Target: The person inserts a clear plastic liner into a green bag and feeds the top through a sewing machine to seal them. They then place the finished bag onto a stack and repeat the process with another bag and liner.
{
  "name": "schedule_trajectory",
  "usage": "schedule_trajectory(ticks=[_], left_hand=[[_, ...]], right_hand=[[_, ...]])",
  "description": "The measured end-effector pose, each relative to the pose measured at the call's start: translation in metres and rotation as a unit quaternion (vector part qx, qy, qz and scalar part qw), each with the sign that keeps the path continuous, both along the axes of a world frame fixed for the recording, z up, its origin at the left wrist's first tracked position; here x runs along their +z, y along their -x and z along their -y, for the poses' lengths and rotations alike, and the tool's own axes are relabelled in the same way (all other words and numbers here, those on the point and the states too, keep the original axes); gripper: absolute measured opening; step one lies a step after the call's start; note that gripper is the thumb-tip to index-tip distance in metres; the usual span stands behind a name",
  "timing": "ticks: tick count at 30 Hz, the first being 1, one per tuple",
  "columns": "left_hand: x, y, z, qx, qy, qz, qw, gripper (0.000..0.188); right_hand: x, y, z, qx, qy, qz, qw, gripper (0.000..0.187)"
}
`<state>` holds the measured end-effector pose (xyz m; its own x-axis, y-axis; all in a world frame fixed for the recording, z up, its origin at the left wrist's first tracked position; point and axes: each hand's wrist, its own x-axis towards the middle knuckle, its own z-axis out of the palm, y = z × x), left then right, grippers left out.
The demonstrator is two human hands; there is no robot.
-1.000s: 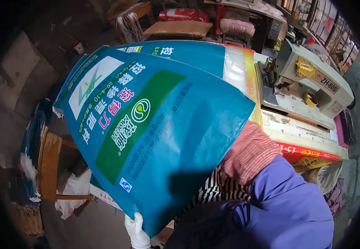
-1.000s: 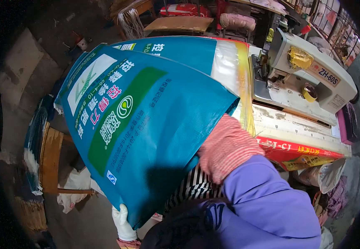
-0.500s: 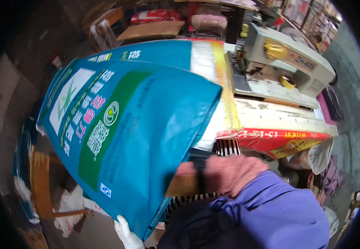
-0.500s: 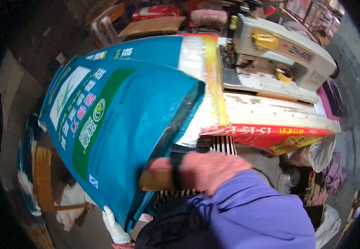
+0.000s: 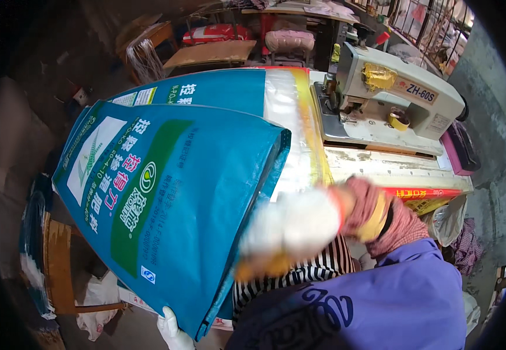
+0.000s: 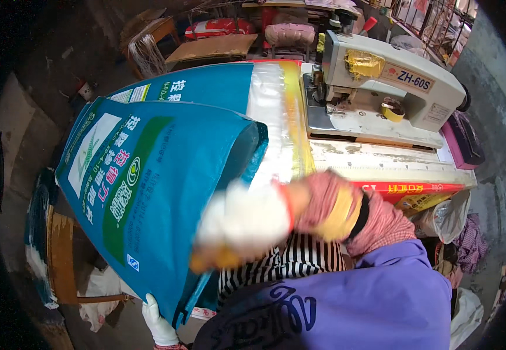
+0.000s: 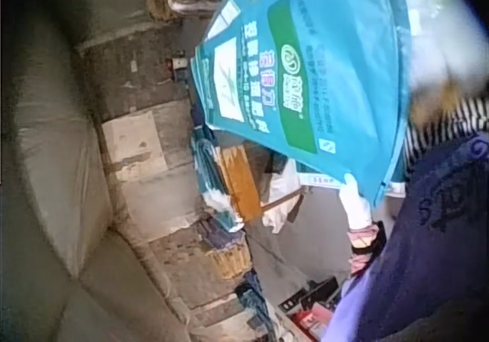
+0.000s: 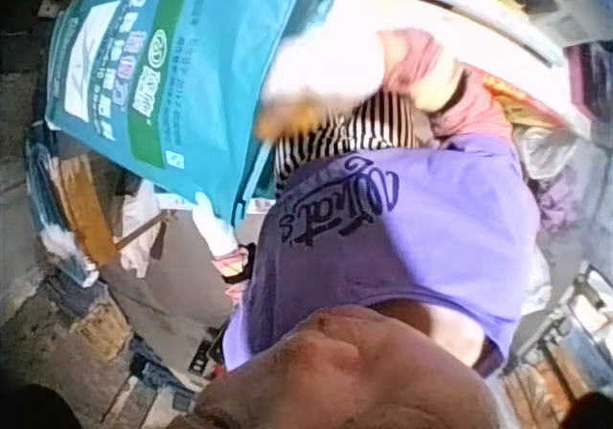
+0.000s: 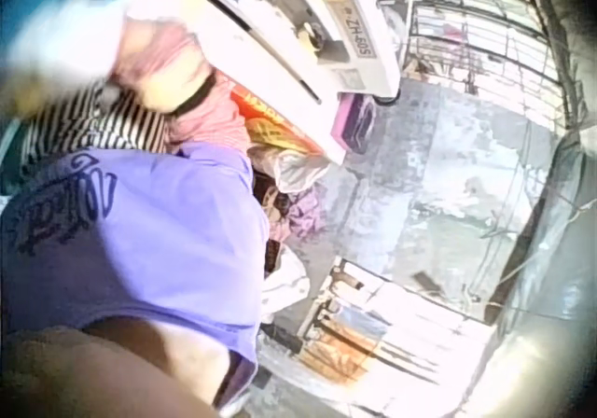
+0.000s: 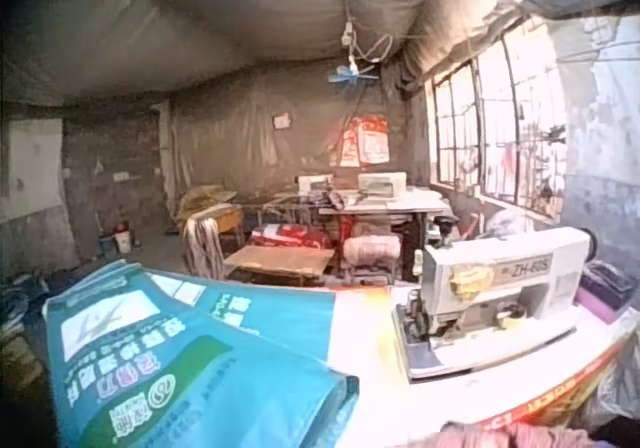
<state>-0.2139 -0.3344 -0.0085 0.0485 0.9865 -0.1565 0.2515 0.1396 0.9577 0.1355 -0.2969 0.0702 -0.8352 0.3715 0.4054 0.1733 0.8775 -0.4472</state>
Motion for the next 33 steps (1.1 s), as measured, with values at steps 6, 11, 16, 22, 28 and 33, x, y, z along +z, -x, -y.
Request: schedule_trajectory(ticks=[6, 11, 16, 22, 28, 33], left_hand=[[-0.014, 0.006, -0.004, 0.015, 0.008, 0.014, 1.000, 0.042], [-0.027, 0.005, -0.001, 0.015, 0.012, 0.095, 0.995, 0.044], [-0.091, 0.028, -0.008, 0.098, 0.041, -0.041, 0.994, 0.028], [-0.242, 0.102, 0.039, 0.080, 0.140, -0.351, 0.922, 0.041], [-0.278, 0.123, 0.088, 0.045, 0.233, -0.369, 0.899, 0.043], [-0.384, 0.172, 0.135, -0.001, 0.083, -0.549, 0.832, 0.041]], right_hand=[[0.022, -0.069, -0.080, -0.573, 0.168, 0.142, 0.790, 0.051], [-0.040, -0.079, -0.067, -0.552, 0.224, 0.153, 0.789, 0.051], [-0.096, -0.036, -0.030, -0.609, 0.011, 0.069, 0.790, 0.037], [-0.125, 0.017, 0.022, -0.454, 0.047, 0.003, 0.890, 0.036], [-0.153, 0.077, -0.002, -0.393, -0.008, 0.187, 0.900, 0.036], [-0.238, 0.137, -0.085, -0.407, 0.107, 0.279, 0.863, 0.034]])
